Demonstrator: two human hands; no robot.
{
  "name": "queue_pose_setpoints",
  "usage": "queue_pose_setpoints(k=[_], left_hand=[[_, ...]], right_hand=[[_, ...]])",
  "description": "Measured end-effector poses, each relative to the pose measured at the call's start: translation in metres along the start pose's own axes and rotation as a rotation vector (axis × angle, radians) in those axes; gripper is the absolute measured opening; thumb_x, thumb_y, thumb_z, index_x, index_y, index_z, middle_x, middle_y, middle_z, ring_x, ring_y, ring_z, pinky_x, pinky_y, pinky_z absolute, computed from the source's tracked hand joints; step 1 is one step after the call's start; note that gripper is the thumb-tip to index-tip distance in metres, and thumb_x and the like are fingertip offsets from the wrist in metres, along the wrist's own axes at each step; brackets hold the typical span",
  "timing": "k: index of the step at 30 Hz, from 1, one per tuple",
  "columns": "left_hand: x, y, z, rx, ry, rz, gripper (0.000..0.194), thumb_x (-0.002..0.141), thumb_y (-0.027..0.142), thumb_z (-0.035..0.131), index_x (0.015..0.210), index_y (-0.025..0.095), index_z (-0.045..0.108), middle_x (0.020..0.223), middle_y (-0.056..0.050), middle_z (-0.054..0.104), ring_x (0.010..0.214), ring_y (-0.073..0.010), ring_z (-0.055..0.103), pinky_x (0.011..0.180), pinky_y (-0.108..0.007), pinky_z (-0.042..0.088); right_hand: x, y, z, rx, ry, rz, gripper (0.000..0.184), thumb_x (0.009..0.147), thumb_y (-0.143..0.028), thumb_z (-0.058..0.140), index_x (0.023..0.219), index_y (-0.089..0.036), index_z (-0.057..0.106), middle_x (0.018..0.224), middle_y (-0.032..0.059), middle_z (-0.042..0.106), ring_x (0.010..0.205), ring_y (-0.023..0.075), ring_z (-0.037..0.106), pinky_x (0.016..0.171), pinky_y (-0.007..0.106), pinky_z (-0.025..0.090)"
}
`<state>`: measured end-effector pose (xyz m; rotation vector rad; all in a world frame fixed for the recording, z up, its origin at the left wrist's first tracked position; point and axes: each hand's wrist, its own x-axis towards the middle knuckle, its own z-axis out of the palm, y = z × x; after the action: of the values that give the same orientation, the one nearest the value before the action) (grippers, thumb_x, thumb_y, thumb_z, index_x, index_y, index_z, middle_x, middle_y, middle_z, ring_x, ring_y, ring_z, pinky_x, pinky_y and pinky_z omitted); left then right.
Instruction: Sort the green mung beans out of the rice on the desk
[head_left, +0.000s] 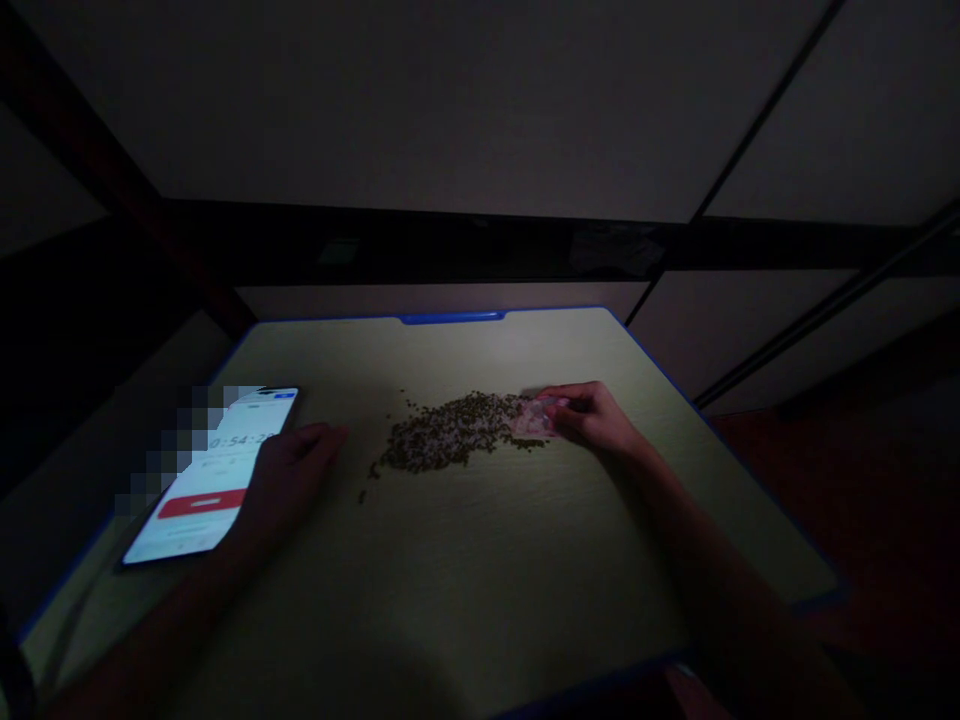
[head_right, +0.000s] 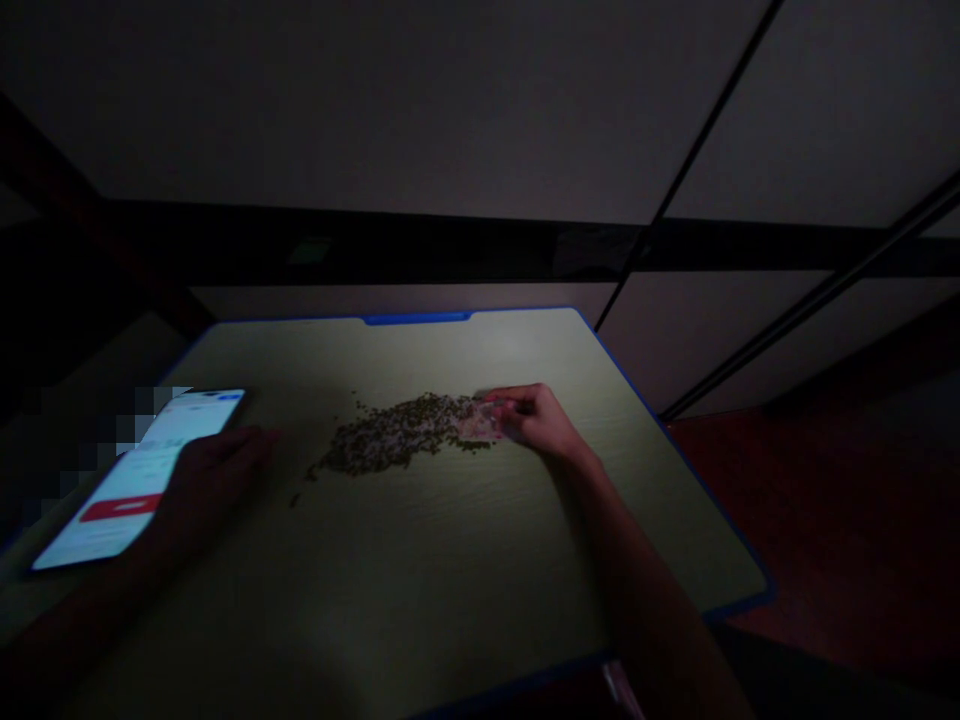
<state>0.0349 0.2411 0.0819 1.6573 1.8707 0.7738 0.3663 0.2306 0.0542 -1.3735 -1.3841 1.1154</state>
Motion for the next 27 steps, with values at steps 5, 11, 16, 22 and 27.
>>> queue_pose_setpoints(k=[5,11,16,22,27], left_hand=[[0.0,-0.001,0.0,-0.017,-0.001,0.007,0.035,0.062,0.053,0.042,0.05,0.02,0.045,0.049,0.004,0.044,0.053,-0.0127,0.041,0.053,-0.026,0.032],[0.0,0.0,0.0,-0.012,0.001,-0.004,0.035,0.065,0.052,0.043,0.05,0.02,0.046,0.047,0.005,0.041,0.051,-0.0118,0.039,0.053,-0.025,0.032],[0.0,-0.003,-0.001,-0.001,-0.017,-0.005,0.034,0.067,0.05,0.044,0.052,0.02,0.047,0.049,0.005,0.043,0.053,-0.0123,0.041,0.054,-0.025,0.032],[0.0,-0.005,0.0,-0.029,-0.013,0.0,0.033,0.068,0.048,0.045,0.052,0.02,0.046,0.05,0.005,0.043,0.053,-0.0122,0.041,0.054,-0.025,0.032],[-0.002,0.001,0.0,-0.033,0.0,0.0,0.033,0.068,0.046,0.045,0.049,0.019,0.043,0.048,0.005,0.04,0.053,-0.0113,0.039,0.053,-0.024,0.03]], right_hand=[[0.0,-0.005,0.0,-0.008,-0.028,0.0,0.038,0.06,-0.032,0.069,0.088,-0.006,0.072,0.051,0.0,0.054,0.043,0.0075,0.038,0.041,0.022,0.027],[-0.001,-0.004,0.001,0.001,-0.048,-0.002,0.04,0.06,-0.034,0.069,0.089,-0.006,0.071,0.055,0.0021,0.058,0.048,0.0098,0.044,0.043,0.022,0.031],[-0.001,-0.003,0.005,-0.002,-0.063,-0.008,0.035,0.062,-0.031,0.068,0.088,-0.008,0.072,0.059,0.0023,0.06,0.05,0.009,0.044,0.043,0.021,0.03],[-0.002,0.0,-0.002,0.0,-0.08,0.01,0.035,0.063,-0.029,0.067,0.091,-0.008,0.072,0.055,0.0009,0.058,0.045,0.0079,0.042,0.041,0.021,0.027],[-0.001,0.005,-0.006,-0.02,0.001,0.006,0.037,0.065,-0.034,0.066,0.092,-0.009,0.071,0.056,0.0021,0.059,0.045,0.0091,0.044,0.043,0.023,0.032]])
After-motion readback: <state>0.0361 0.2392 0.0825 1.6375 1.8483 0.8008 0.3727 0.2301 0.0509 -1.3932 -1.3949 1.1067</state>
